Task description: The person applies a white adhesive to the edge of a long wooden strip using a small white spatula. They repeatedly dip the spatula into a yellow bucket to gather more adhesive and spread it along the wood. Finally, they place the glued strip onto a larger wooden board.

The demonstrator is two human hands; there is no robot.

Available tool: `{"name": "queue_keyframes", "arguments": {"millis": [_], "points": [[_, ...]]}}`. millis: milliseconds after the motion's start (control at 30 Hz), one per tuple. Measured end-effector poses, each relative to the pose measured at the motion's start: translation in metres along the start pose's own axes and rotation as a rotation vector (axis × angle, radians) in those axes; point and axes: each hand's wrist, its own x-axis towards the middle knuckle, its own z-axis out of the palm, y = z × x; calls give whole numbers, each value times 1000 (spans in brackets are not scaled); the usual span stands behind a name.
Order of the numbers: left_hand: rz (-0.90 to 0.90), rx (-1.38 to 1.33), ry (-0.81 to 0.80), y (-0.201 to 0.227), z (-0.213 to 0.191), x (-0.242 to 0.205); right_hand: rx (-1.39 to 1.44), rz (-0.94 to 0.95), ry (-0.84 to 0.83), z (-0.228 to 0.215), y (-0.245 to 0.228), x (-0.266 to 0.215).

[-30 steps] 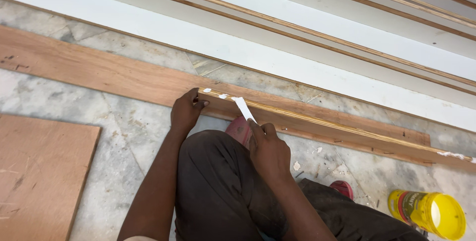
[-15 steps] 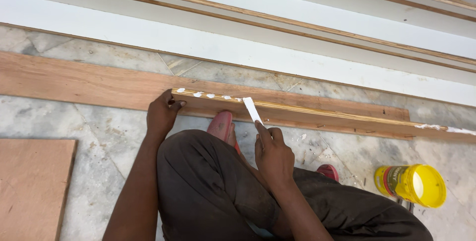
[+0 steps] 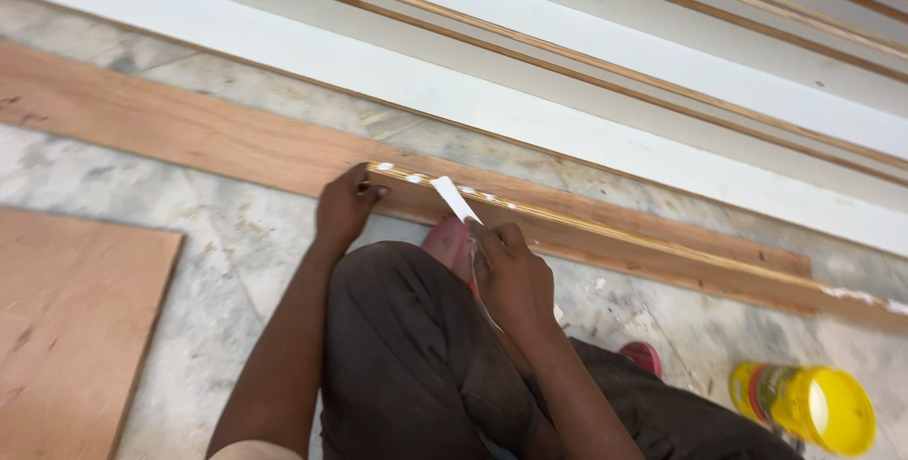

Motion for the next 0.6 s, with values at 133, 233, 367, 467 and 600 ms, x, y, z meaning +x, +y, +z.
{"name": "queue_keyframes", "arguments": {"millis": [133, 233, 367, 467, 600], "points": [[-21, -11, 19, -3, 3, 1, -9, -134, -78, 18, -21, 32], [-34, -66, 27, -4, 4, 1, -37, -146, -136, 29, -29, 49], [-95, -64, -21, -6, 4, 2, -115, -154, -179, 44, -39, 62], [-104, -42, -18, -8, 6, 3, -17, -244, -128, 45, -44, 66], [-70, -66, -5, -8, 6, 2, 90, -53, -130, 35, -40, 67]]}}
